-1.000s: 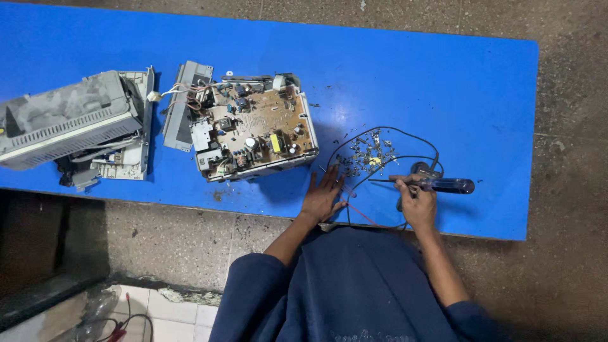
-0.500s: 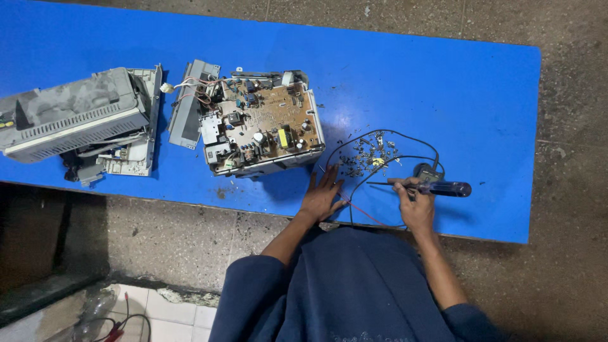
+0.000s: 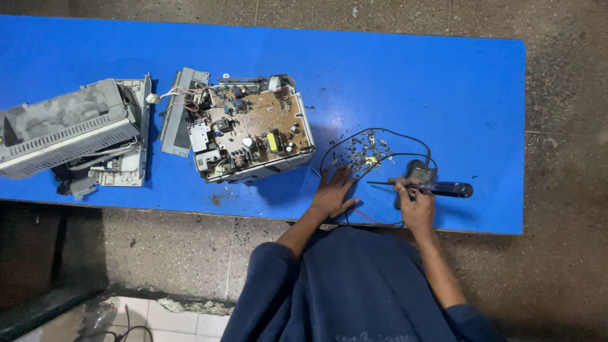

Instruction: The person uses a multimeter to test points on a disassembled electronic device on a blue workbench. They then retrieve small components from a drawer and use a screwdriver to manipulate them on the table.

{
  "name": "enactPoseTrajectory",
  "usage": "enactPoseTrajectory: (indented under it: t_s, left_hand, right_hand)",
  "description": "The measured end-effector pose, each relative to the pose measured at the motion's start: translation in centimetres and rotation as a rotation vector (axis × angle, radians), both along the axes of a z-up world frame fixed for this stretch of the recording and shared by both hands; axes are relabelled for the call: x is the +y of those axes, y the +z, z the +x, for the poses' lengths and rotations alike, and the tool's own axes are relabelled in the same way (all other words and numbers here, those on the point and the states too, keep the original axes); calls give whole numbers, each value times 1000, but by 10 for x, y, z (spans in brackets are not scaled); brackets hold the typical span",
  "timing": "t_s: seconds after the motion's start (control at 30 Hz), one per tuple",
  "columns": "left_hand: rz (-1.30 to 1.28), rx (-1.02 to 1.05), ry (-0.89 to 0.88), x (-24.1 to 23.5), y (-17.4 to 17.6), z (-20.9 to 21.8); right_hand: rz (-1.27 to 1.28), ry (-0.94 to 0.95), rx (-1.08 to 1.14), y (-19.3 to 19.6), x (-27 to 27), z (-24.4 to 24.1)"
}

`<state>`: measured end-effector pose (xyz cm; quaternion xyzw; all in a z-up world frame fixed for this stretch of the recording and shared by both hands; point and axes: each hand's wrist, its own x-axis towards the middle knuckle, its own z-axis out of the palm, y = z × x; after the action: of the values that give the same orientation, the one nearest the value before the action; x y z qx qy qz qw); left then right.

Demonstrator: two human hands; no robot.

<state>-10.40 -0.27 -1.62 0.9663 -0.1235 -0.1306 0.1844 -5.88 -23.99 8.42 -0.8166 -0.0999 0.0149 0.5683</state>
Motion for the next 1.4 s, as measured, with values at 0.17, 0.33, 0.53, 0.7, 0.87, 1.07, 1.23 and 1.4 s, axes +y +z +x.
enactPoseTrajectory:
  t_s: [0.17, 0.33, 0.53, 0.7, 0.87, 1.07, 1.23, 1.4]
  left_hand:
    - [112, -39, 41, 21, -7, -11]
    - [126, -23, 76, 37, -1, -22]
    - [149, 34, 88, 33, 11, -33]
    - [115, 20, 130, 24, 9, -35]
    - [92, 3, 163, 20, 3, -36]
    - [55, 3, 195, 16, 8, -34]
    - [24, 27, 198, 9, 14, -31]
    - [113, -152, -72, -4, 9, -25]
  right_hand:
    - [-52, -25, -4, -6, -5, -1]
    - [-22, -14, -3, -5, -3, 2]
    - [-100, -18, -41, 6, 5, 1]
    - [-125, -16, -87, 9, 15, 1]
    - [-412, 86, -278, 5, 17, -1]
    - [-339, 78, -308, 3, 10, -7]
    - [-418, -4, -86, -1, 0, -12]
    - [-394, 16, -182, -6, -10, -14]
